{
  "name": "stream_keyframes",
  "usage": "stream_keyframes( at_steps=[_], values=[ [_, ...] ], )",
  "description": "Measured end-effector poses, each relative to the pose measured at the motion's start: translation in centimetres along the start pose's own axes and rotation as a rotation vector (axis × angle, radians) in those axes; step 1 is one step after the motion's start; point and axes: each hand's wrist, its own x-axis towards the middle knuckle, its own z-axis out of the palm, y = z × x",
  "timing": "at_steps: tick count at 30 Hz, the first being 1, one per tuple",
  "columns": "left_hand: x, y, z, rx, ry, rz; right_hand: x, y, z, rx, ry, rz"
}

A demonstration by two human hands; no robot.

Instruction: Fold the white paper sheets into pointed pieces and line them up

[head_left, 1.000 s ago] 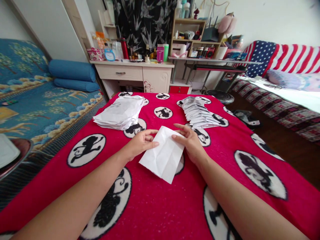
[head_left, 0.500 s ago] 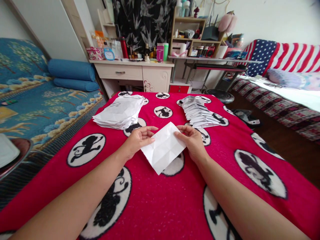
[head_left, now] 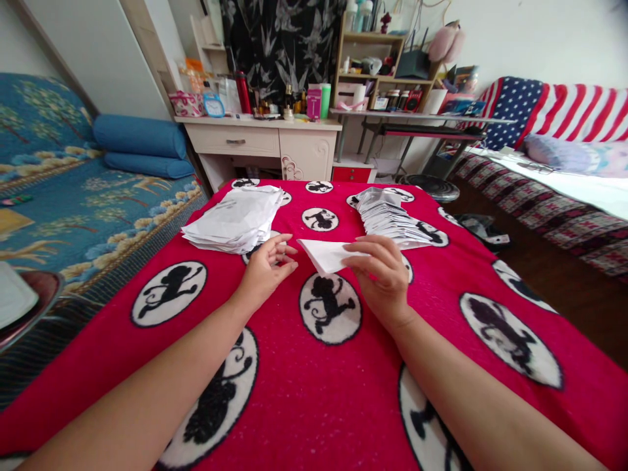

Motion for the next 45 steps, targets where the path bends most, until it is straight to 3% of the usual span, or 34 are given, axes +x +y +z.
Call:
stream_keyframes(
  at_steps=[2, 5, 9, 16, 20, 23, 26, 32, 35, 39, 45],
  values=[
    [-0.2, 0.0, 0.1, 0.017, -0.063, -0.001, -0.2, -0.3, 0.0, -0.019, -0.094, -0.076],
    [-0.6, 0.4, 0.6, -0.031, -0.196, 0.004, -0.4, -0.9, -0.2, -0.045, -0.092, -0.175],
    [-0.7, 0.8, 1.0, -0.048, -0.190, 0.167, -0.4, -1.3, -0.1, -0.091, -0.138, -0.282],
    [-0.1, -1.0, -0.7, 0.549, -0.193, 0.235, -0.7, 0.8, 1.3, -0.130, -0.451, -0.159],
    [-0.4, -0.5, -0.8, 0.743, -0.180, 0.426, -1.1, 1.1, 1.6, -0.144, -0.567, -0.049],
    [-0.7, -0.2, -0.5, 0.823, -0.317, 0.533, -1.2, 0.7, 1.5, -0.142, -0.601, -0.005],
    [-0.8, -0.4, -0.2, 0.842, -0.405, 0.547, -1.3, 0.7, 1.3, -0.153, -0.608, 0.048],
    [-1.0, -0.6, -0.1, 0.850, -0.386, 0.552, -1.3, 1.6, 0.9, -0.291, -0.555, 0.176],
    [-1.1, -0.6, 0.1, 0.870, -0.377, 0.568, -1.1, 1.4, 0.9, -0.317, -0.547, 0.116],
    [-1.1, -0.4, 0.0, 0.815, -0.382, 0.600, -0.9, 0.4, 1.0, -0.239, -0.634, -0.017],
    [-1.0, 0.1, -0.2, 0.784, -0.340, 0.562, -0.9, -0.1, 0.9, -0.256, -0.603, 0.071]
  ],
)
